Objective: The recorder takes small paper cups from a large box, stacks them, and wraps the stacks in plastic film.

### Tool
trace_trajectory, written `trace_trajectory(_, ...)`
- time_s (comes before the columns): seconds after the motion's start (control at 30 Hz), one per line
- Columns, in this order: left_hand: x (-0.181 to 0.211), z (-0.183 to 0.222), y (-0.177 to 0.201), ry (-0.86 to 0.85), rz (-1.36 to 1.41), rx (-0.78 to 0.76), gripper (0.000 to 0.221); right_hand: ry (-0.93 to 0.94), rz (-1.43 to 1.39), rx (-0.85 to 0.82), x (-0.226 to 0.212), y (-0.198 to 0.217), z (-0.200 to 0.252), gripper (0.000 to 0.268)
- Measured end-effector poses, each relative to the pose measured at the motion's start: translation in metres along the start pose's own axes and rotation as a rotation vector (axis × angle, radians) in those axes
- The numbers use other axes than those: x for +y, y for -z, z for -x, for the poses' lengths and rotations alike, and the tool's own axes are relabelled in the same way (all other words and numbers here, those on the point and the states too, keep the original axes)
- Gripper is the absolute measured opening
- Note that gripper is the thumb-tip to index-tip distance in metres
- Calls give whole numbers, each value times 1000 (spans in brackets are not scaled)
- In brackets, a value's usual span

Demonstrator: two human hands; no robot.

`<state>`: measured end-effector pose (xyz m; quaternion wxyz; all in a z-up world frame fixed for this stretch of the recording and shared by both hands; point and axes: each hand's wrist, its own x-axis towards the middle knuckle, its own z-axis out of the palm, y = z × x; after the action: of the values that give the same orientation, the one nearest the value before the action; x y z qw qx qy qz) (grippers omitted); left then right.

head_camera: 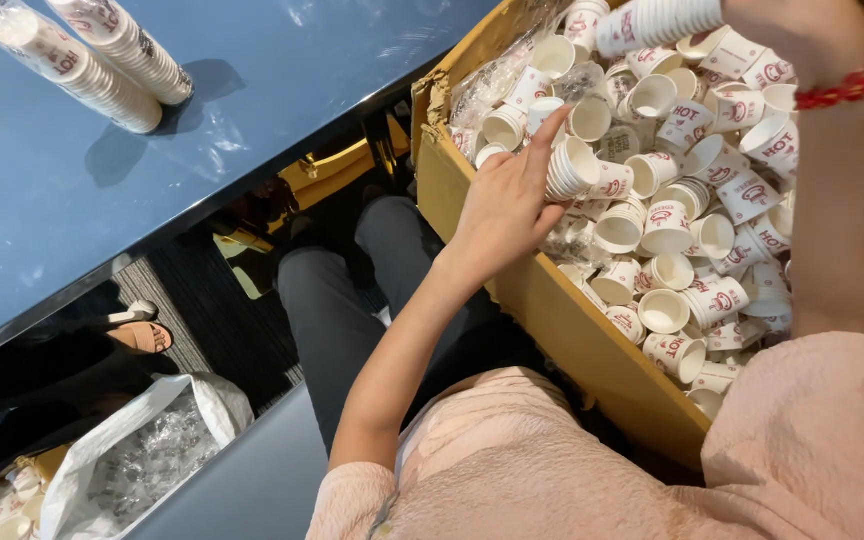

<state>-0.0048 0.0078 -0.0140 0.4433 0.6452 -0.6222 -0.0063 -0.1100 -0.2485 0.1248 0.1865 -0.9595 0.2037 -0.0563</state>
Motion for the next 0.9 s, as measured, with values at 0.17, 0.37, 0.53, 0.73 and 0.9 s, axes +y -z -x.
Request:
trace_trajectory(0.17, -2, 0, -5, 33, 4, -22, 112, 11, -180, -211, -28, 15, 25, 22)
trace_trajectory(0.37, -4, 0, -5, 21, 24, -39, 109, 125, -80, -434, -47, -15, 27, 55)
trace_trajectory(0.53, -3, 1, -1, -13, 127, 44, 103, 315, -221, -456, -48, -22, 22, 54)
trace_trajectory(0.73, 6, -5, 44, -14, 463, 266, 78, 387, -302, -307, -65, -12, 32, 43)
trace_trajectory(0.9, 4, 20, 80, 86, 654, 502, 69, 520, -173, -113, -110, -39, 37, 42)
